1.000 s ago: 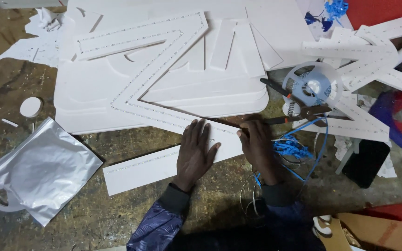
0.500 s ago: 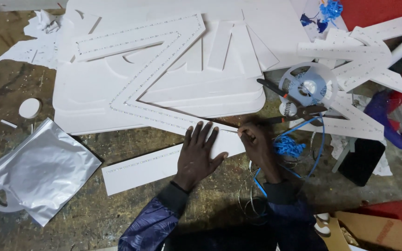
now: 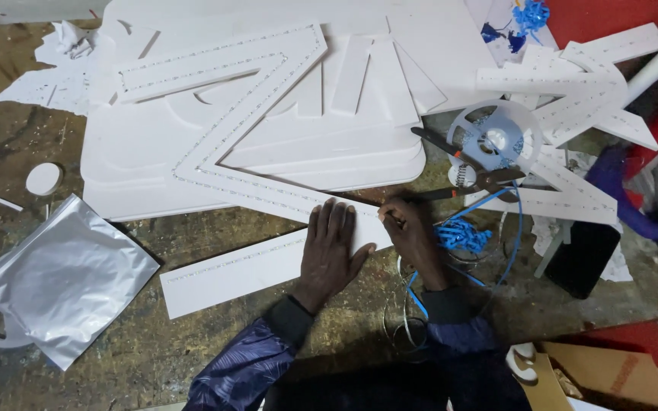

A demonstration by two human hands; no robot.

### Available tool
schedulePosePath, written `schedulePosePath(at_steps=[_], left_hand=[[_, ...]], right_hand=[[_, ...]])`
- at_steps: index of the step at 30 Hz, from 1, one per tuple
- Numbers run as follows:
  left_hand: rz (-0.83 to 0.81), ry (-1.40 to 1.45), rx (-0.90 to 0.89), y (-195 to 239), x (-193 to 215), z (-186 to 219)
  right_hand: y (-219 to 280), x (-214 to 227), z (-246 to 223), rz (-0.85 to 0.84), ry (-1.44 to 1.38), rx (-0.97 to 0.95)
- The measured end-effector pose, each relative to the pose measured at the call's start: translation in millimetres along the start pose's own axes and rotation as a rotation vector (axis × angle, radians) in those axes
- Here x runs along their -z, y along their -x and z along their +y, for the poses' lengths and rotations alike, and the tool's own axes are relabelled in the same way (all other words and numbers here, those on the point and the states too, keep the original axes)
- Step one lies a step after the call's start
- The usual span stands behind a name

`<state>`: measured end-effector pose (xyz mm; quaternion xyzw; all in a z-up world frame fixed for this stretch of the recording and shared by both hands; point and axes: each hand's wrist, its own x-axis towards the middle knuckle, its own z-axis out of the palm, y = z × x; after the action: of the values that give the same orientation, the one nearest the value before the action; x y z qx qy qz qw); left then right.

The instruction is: Applying LED strips to foam sign letters by measuring, cutting, and adhering them to the surface.

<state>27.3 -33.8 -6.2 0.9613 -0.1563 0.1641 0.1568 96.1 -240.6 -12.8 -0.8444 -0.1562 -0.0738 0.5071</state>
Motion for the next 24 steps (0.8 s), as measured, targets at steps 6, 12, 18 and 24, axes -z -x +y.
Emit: schedulePosePath(at_steps=[6,12,18,24], left_hand=[[0.006,0.037,-0.070,-2,-10,14],[0.048,0.145,-0.112,-1,-30,-2],[0.080,0.088,-0.107,-1,-24,3],[0.145,0.129,-0.073,-24,-30,2]], right_hand=[[-2,0,30,-0.019,0.100,0.061],[6,17,26,-0.030,-0.024,0.147],[10,23,14,-0.009,0.249,0.328],[12,15,5,0.148,0.414,0.430]])
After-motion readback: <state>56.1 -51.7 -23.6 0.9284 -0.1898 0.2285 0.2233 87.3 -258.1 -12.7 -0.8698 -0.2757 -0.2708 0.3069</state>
